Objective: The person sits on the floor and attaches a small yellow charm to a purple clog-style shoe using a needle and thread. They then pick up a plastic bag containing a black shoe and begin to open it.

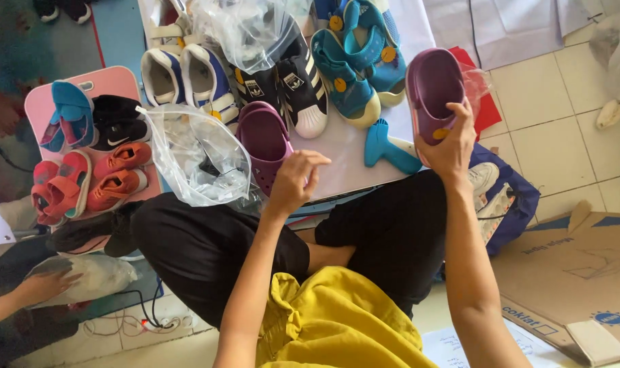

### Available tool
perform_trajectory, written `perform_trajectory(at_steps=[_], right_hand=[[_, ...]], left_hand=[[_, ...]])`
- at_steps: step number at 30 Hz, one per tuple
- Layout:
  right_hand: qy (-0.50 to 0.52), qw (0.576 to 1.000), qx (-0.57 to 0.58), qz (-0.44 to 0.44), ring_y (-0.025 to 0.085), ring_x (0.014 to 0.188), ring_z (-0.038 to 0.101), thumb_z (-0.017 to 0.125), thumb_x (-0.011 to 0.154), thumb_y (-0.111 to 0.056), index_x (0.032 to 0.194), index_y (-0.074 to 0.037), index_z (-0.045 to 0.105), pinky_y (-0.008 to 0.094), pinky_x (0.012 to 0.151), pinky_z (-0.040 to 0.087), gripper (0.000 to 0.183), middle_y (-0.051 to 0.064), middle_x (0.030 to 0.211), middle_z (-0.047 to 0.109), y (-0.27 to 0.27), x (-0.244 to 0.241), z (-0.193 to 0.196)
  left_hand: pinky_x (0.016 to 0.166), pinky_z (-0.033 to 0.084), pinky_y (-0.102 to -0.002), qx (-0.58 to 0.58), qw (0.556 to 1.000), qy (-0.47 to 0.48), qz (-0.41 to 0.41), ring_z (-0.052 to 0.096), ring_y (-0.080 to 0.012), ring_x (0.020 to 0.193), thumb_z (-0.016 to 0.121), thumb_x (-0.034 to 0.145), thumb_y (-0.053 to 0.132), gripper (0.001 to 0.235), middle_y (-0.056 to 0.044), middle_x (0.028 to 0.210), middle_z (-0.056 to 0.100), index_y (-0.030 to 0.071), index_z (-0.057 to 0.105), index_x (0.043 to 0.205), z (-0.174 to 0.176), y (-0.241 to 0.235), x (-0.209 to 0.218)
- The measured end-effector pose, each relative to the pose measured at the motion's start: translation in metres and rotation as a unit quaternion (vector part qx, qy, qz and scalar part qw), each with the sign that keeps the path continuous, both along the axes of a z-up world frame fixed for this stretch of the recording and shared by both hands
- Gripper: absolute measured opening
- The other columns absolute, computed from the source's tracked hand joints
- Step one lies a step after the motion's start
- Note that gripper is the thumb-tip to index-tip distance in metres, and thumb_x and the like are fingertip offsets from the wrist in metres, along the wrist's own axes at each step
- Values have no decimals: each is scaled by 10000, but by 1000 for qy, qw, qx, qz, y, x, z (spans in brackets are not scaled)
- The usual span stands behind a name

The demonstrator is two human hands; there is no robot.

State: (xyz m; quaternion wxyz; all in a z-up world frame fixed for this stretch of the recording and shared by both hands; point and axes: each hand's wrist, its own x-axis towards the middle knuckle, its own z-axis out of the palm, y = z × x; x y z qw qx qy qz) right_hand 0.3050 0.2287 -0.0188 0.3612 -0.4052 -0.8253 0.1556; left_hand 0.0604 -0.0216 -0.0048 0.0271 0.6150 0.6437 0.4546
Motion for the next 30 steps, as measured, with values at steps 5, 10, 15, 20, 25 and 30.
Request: perform_trajectory(at_steps=[5,10,15,20,25,30], right_hand=[[-20,997,-66,-19,464,1189,597,903,629,-235,1382,-239,437,527,1012,456,885,201,1426,510,17,10,-6],[-98,986,-134,-16,448,1196,580,886,606,-282,1409,-253,427,556,1019,437,925,171,1368,538,30,22,-4],[-117,982,-149,3,499,1163,575,877,636,-250,1408,-202,426,609,979,440,895,220,1317,544,27,17,12],[-144,978,-147,3,478,1178,567,872,641,-264,1413,-217,413,609,972,440,899,198,1324,526,37,13,8],[-208,972,-112,2,447,1279,501,852,614,-298,1408,-218,407,596,961,441,914,186,1416,458,37,5,11],[-219,971,-97,14,460,1328,452,845,603,-316,1412,-216,406,599,984,412,926,208,1464,425,34,5,10]], left_hand=[[905,535,-357,-11,998,46,-29,653,-186,910,591,931,78,213,48,995,666,223,693,1051,10,5,22],[770,552,-330,-61,993,71,-72,647,-192,837,613,911,56,149,30,896,634,194,647,956,22,12,34],[771,550,-358,-115,987,41,-103,662,-225,834,620,904,81,104,-2,874,647,175,660,923,2,4,46],[785,555,-347,-141,981,37,-130,670,-201,866,628,886,97,117,13,890,647,200,652,937,-33,-14,65],[770,554,-367,-204,966,21,-157,650,-219,925,596,923,143,114,-7,1002,630,186,626,1025,-40,-47,89],[795,568,-392,-255,957,-51,-127,598,-271,1040,589,950,176,187,-26,1119,535,179,579,1136,-56,-70,99]])
